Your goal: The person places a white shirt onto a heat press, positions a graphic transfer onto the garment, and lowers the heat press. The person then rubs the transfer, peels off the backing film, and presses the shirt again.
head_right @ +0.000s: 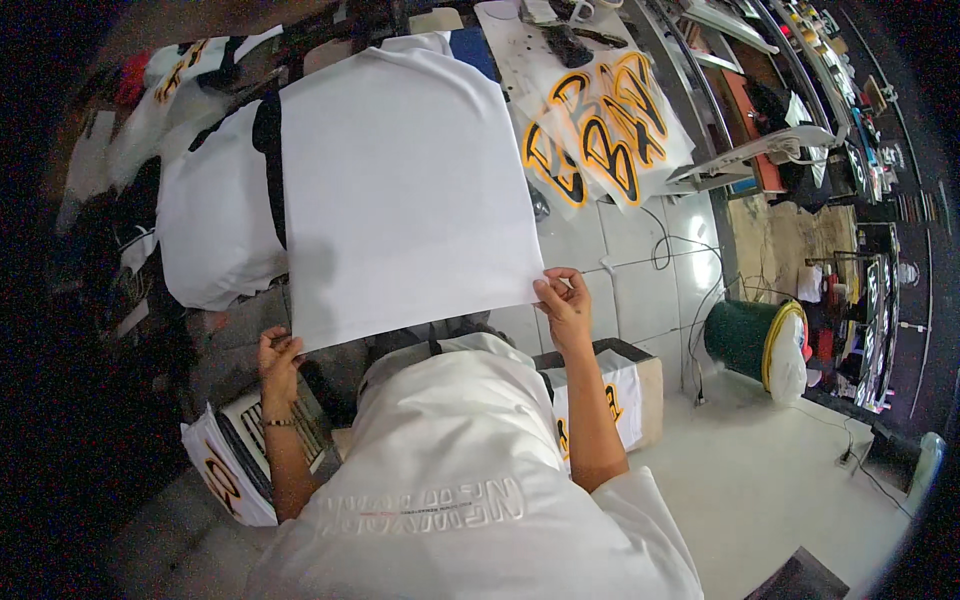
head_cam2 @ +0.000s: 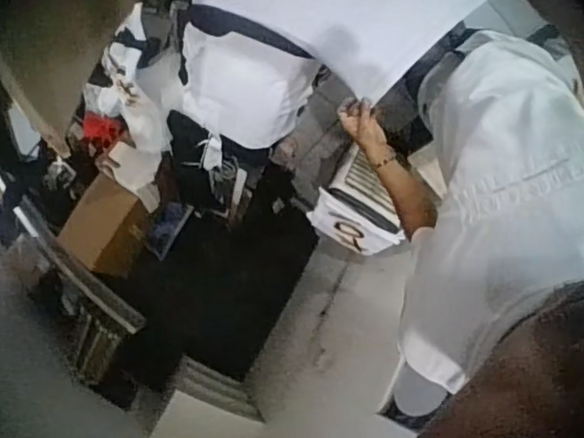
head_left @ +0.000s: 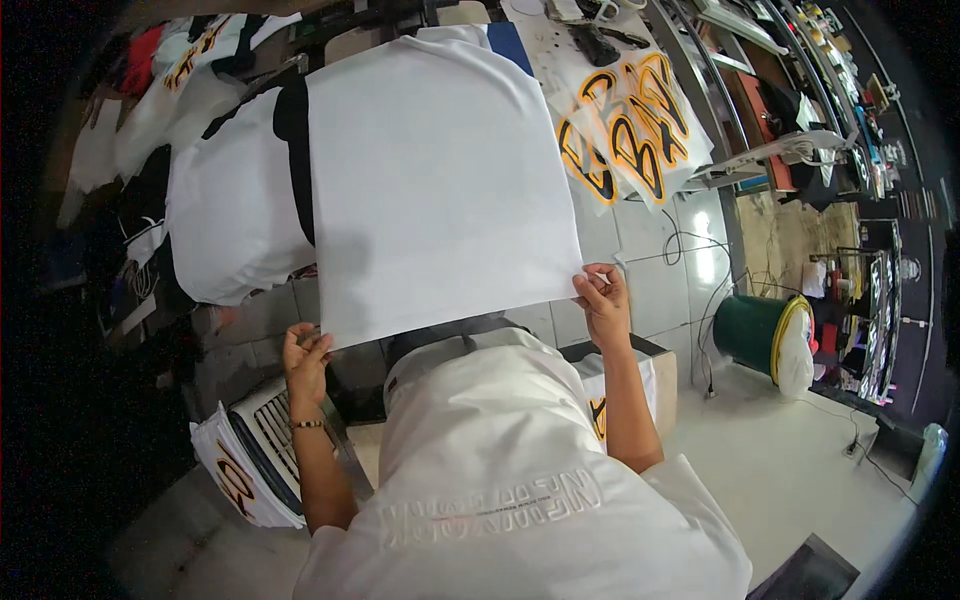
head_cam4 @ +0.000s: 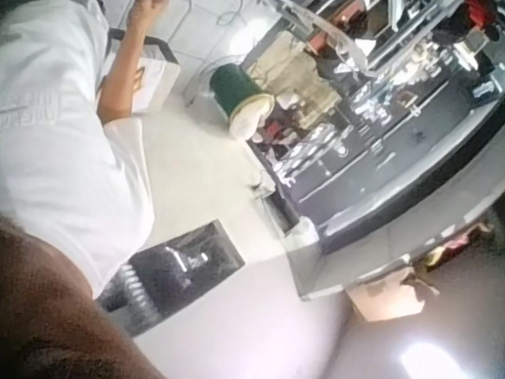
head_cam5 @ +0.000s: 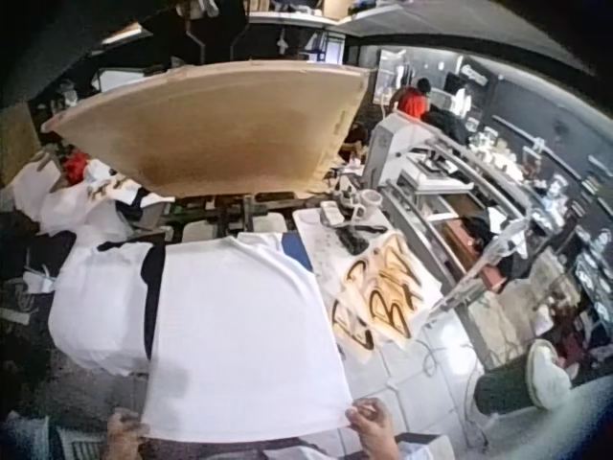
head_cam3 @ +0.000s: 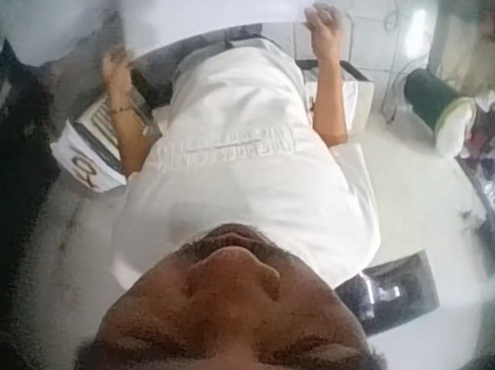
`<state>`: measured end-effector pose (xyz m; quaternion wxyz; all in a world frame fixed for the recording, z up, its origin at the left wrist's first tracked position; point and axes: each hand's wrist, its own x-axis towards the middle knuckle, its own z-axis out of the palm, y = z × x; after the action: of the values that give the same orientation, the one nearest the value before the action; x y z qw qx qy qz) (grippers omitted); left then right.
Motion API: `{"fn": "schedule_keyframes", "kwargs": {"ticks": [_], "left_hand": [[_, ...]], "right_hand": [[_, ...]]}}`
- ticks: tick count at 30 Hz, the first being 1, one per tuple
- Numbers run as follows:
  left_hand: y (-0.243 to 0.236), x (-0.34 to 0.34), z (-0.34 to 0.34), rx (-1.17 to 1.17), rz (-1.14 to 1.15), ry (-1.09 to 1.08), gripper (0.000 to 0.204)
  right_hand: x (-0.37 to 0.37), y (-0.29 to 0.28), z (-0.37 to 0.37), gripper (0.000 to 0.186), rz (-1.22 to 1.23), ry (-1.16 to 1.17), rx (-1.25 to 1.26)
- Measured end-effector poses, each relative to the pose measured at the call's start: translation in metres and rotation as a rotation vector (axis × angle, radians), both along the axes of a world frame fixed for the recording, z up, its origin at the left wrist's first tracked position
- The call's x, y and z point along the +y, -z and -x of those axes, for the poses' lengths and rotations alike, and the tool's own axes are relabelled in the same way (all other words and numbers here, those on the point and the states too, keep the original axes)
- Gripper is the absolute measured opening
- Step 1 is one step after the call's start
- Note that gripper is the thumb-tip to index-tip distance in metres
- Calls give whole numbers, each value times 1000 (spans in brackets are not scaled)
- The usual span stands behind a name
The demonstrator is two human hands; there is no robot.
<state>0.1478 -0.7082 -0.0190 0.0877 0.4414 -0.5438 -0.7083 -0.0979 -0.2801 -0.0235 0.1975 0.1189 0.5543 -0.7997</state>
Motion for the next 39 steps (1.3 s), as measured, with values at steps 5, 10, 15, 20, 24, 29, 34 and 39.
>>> {"fn": "schedule_keyframes", "kwargs": {"ticks": [5,10,15,20,24,29,34,39], "left_hand": [[-18,-9,-1,49,22,145,23],[-72,-21,22,149,188,375,32],[-115,-52,98,-28,778,482,29],[-107,-101,207,142,729,473,17],[-73,-124,272,275,185,462,18],[-45,-138,311,100,196,432,18],[-42,-140,313,115,141,407,17],[-53,-136,306,174,318,472,25]], "right_hand": [[9,-7,3,20,-70,-49,37],[13,-40,34,28,-197,-181,100],[-2,-81,110,31,-181,-350,346],[-41,-77,184,23,-610,-568,428],[-64,-46,223,28,-448,-471,106],[-72,-19,227,36,-178,-377,-30],[-77,-8,219,43,-72,-212,-192],[-79,5,212,41,-310,-263,40]]}}
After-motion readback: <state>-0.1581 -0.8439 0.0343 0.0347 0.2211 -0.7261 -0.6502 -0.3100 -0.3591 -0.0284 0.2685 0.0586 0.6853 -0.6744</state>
